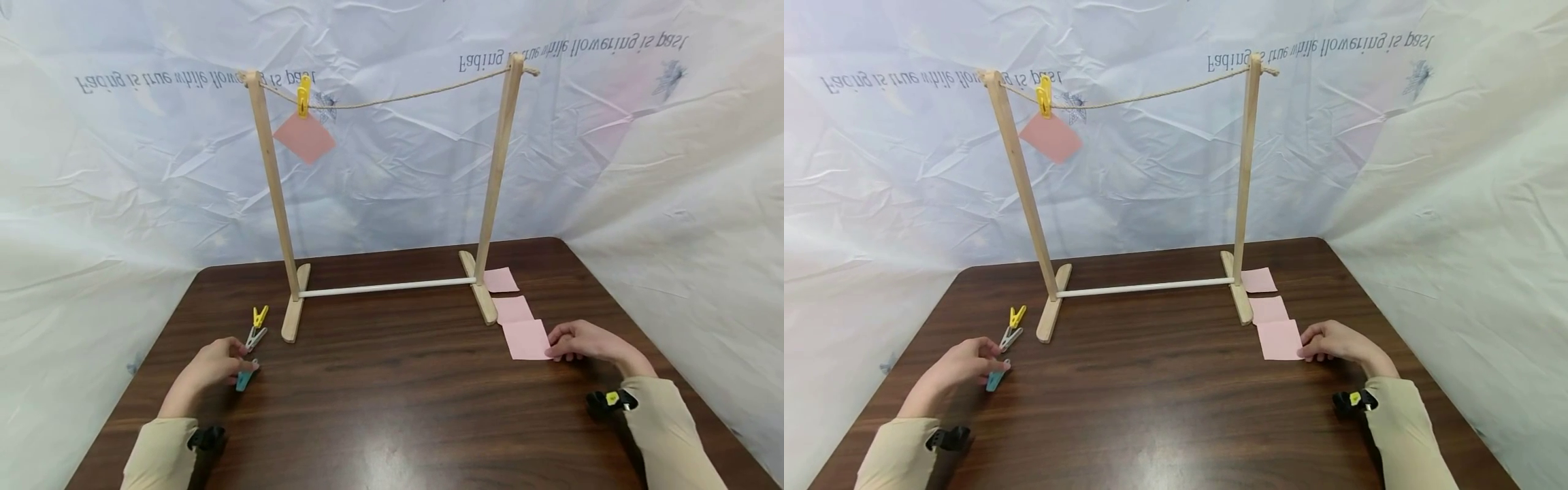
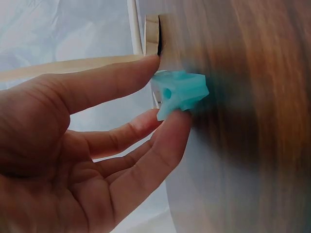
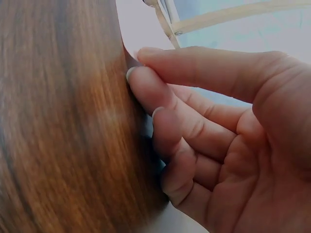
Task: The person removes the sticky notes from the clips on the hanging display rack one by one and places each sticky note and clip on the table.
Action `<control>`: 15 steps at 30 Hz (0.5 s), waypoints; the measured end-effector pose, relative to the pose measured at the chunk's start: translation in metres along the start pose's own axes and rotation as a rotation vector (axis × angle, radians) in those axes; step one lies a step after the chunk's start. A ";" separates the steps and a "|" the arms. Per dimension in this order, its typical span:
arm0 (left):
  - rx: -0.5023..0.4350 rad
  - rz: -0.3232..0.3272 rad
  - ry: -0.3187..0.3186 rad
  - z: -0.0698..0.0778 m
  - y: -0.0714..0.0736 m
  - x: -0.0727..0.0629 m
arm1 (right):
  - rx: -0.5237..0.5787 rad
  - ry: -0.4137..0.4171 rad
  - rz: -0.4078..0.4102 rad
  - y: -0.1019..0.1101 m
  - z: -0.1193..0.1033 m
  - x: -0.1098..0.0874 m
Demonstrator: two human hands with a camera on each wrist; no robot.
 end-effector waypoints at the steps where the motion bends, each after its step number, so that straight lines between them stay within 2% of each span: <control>1: -0.004 -0.001 0.003 -0.001 0.000 0.000 | 0.004 -0.001 0.002 0.000 -0.001 0.000; 7: -0.021 -0.009 0.012 -0.002 0.000 -0.002 | 0.003 -0.023 0.022 0.001 0.000 0.001; 15: -0.018 -0.011 0.008 -0.003 -0.001 -0.002 | -0.006 -0.012 0.023 -0.001 -0.002 0.001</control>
Point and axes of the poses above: each hand's wrist, its own x-axis towards the middle knuckle, its own y-axis out of the back of the hand, z = x × y, the point moved 9 cm from there along x, towards the middle knuckle, and after that the axes turned 11 degrees about x, right-handed, at the moved point
